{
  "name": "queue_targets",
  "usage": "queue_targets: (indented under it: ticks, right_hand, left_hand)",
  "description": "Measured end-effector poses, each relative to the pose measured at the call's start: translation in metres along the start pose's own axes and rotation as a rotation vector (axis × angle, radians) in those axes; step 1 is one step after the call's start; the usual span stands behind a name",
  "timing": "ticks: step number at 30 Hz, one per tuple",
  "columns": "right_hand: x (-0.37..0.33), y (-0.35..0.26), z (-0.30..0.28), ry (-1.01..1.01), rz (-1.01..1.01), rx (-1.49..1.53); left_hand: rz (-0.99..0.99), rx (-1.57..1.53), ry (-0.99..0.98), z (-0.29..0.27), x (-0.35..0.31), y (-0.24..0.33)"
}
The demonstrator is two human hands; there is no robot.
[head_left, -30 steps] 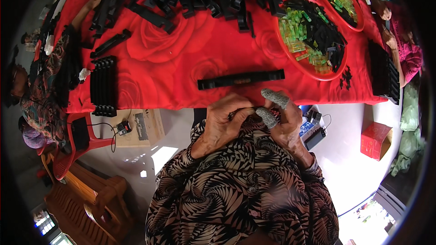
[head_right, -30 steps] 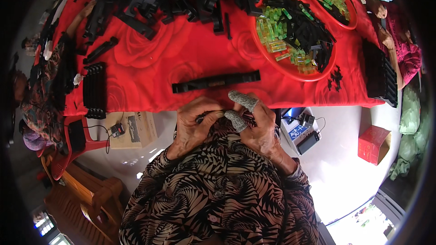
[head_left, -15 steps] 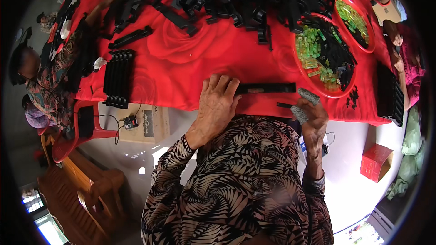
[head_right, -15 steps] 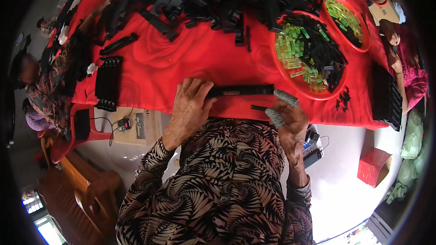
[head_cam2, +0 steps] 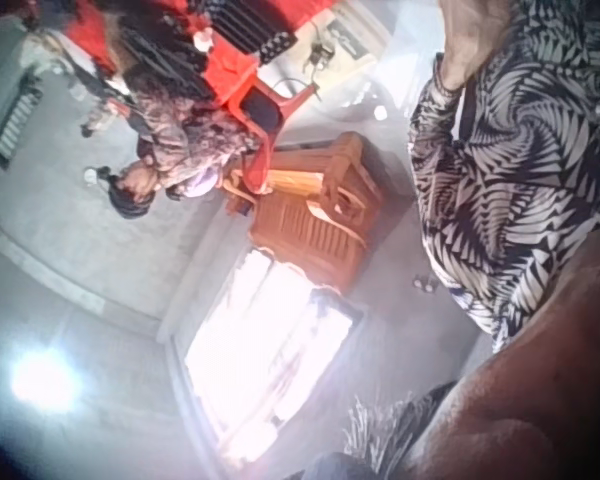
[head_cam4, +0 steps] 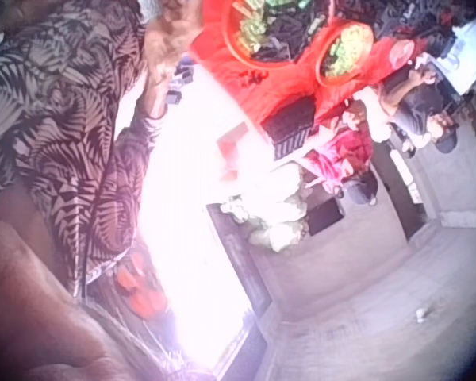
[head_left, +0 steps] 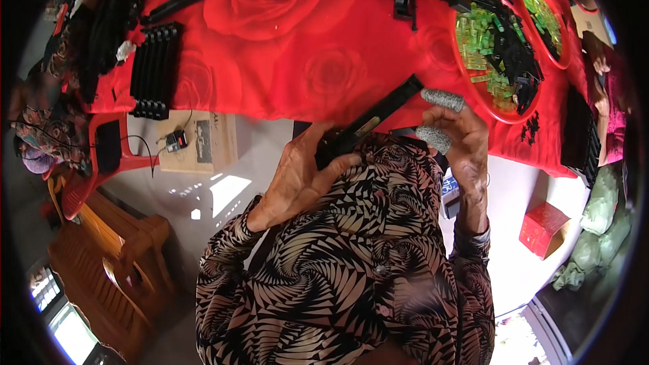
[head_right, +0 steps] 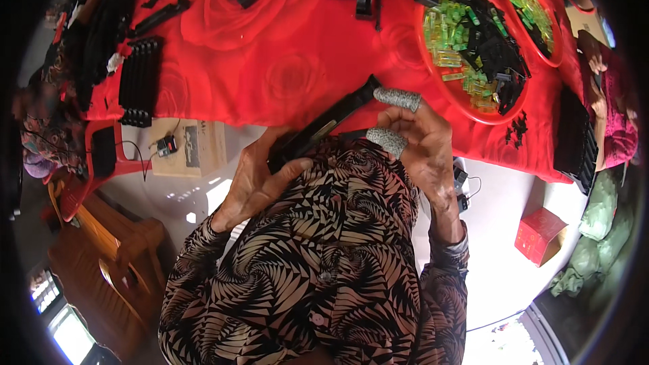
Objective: Wiping and inspecting black plastic components at a workshop table in a manufacturing facility.
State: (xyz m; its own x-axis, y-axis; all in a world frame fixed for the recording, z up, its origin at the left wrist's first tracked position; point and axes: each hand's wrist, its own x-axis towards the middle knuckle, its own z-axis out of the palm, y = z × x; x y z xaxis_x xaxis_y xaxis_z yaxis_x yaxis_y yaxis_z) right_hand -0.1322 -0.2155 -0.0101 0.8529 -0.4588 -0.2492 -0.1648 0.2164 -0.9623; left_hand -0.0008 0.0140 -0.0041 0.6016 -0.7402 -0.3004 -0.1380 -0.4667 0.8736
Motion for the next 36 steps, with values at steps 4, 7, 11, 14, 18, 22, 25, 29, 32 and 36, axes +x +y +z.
queue_targets:
  ticks: [4,7,11,14,18,22,25,29,32,36]
  right_hand:
    - [0.011,-0.012,0.013,-0.061,0.050,-0.108]
    - [0.019,-0.011,0.019,-0.161,0.024,-0.170]
    - [0.030,-0.016,0.026,-0.228,0.076,-0.267]
    - [0.035,-0.018,0.029,-0.266,0.084,-0.383]
    - [0.041,-0.016,0.032,-0.288,0.018,-0.498]
    - [0.042,-0.012,0.029,-0.253,-0.001,-0.464]
    - [0.041,-0.011,0.028,-0.234,0.061,-0.410]
    - [0.034,-0.007,0.034,-0.220,0.001,-0.363]
    - [0.032,-0.006,0.036,-0.225,-0.012,-0.390]
    - [0.031,-0.002,0.038,-0.206,-0.060,-0.417]
  left_hand:
    - [-0.111,-0.345,-0.042,0.004,-0.001,-0.009]
    - [-0.249,-0.365,-0.158,-0.002,0.003,-0.001]
    - [-0.262,-0.370,-0.191,0.002,0.008,-0.015]
    - [-0.258,-0.388,-0.177,0.001,0.010,-0.017]
    - [-0.165,-0.320,-0.084,0.008,0.010,-0.022]
    - [-0.211,-0.331,-0.153,0.005,0.009,-0.020]
    - [-0.195,-0.305,-0.154,0.004,0.008,-0.018]
    - [-0.207,-0.300,-0.172,0.004,0.009,-0.017]
    - [-0.198,-0.283,-0.169,0.003,0.009,-0.015]
    - [-0.193,-0.262,-0.169,0.004,0.009,-0.015]
